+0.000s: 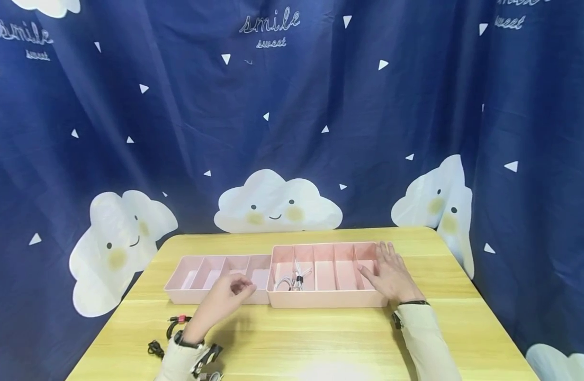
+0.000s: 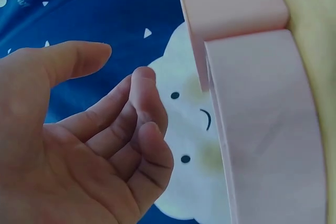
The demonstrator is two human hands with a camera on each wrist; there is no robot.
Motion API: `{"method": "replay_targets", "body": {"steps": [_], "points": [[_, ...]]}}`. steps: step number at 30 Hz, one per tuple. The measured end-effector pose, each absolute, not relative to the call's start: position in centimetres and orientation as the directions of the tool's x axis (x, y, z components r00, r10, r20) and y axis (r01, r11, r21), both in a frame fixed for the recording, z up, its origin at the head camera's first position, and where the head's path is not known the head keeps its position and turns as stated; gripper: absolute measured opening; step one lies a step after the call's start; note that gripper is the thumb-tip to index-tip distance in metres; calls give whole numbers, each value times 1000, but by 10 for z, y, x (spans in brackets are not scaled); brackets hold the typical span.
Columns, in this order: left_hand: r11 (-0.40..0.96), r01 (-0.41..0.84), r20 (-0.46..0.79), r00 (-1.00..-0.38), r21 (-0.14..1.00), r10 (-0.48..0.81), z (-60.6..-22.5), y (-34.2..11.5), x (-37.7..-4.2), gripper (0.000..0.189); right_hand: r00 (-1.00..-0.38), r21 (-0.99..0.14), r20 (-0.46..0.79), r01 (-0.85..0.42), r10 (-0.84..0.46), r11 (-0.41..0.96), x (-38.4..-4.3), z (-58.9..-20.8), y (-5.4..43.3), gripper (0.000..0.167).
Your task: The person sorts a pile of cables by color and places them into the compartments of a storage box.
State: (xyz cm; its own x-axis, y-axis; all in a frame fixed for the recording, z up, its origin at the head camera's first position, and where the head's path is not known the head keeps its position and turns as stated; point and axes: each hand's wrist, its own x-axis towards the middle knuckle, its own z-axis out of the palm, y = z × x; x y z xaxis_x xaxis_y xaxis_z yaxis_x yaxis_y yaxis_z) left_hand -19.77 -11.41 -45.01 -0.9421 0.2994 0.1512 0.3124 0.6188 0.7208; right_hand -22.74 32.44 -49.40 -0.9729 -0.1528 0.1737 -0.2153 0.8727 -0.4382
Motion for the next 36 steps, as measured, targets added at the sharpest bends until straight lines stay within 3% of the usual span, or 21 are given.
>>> {"method": "replay_targets", "body": {"steps": [8, 22, 36], "points": [[662, 266, 111, -957, 701, 268, -456, -146, -168, 15, -972, -427, 165, -224, -168, 876, -233, -496, 321, 90], [733, 276, 190, -961, 622, 200, -445, -174, -156, 7, -975, -477, 146, -218, -168, 852, -232, -493, 327, 98], [766, 325, 327, -932, 555, 158, -428, -230, -134, 24, -972, -474, 157, -229, -174, 850, -235, -497, 326, 94]]}}
